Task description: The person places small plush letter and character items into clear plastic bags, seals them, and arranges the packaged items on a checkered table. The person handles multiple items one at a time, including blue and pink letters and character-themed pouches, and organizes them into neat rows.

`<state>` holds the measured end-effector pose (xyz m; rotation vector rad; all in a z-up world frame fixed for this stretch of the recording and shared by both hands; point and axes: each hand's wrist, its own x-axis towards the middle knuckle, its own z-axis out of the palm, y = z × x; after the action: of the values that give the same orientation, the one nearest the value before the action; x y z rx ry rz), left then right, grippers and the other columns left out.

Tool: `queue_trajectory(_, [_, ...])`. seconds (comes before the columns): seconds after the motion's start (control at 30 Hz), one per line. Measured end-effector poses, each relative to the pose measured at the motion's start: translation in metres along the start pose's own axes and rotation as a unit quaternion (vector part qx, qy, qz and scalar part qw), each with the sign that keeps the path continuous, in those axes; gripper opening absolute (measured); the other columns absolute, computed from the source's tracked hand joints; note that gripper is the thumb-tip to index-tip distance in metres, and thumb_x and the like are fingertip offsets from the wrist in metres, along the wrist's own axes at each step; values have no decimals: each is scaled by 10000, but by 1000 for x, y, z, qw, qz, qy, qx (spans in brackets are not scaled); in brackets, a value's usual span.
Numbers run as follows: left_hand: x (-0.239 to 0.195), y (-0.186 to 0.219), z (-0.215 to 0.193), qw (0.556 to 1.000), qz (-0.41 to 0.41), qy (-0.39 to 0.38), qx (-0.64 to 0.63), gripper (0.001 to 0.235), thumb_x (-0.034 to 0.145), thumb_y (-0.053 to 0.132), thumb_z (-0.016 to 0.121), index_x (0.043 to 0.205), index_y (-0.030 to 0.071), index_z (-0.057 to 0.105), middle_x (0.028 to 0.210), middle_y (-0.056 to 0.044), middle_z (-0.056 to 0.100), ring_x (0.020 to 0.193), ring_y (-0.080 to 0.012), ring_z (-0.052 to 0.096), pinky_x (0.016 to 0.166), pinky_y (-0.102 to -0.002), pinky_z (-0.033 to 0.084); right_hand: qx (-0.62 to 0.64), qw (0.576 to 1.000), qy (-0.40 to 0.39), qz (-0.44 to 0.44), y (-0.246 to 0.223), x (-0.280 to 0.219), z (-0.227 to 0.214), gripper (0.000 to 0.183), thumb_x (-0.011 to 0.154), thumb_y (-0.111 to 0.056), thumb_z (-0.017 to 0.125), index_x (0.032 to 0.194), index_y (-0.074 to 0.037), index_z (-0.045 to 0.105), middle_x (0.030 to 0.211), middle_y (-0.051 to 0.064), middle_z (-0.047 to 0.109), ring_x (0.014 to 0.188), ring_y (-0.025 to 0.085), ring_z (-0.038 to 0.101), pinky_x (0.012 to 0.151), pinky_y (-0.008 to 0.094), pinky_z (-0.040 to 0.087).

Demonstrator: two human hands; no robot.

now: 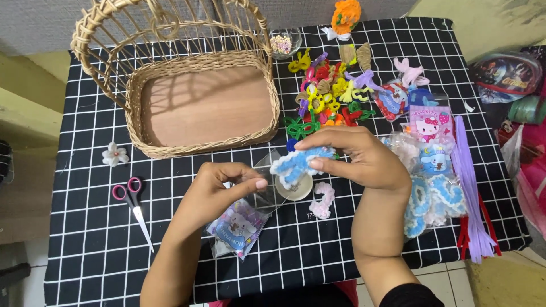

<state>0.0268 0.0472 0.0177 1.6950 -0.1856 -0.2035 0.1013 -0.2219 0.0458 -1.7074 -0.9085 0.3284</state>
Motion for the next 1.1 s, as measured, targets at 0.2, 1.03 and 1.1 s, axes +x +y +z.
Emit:
queue_trajectory(0.2, [0, 9, 5, 999, 8, -9, 49, 130, 840, 120, 792, 862, -6, 820, 637, -160, 777, 599, -251, 734, 641, -373, 581, -33, 999, 3, 29, -7, 3, 7, 376, 892, -25, 699, 1266, -20, 656, 1030, 212, 753, 935, 257, 718, 788, 407, 612])
queue_trajectory(1.03, [-3, 4, 6, 999, 33, -27, 2, 236, 849, 102, 770, 1051, -18, 789, 782, -192, 809, 783, -308, 791, 780, -457, 614, 57, 998, -18, 19, 3, -1, 6, 277, 941, -51, 629, 1196, 50, 669, 1193, 237, 720, 1028, 172, 661, 746, 274, 626])
queue_trajectory(1.1, [-2, 1, 8, 999, 21, -23, -42, 259, 849, 104, 775, 1073, -25, 776, 817, -176, 814, 817, -267, 770, 813, -464, 614, 93, 995, -23, -2, 8, -3, 4, 326, 953, -67, 600, 1249, 47, 670, 1294, 242, 669, 1155, 201, 628, 832, 269, 609])
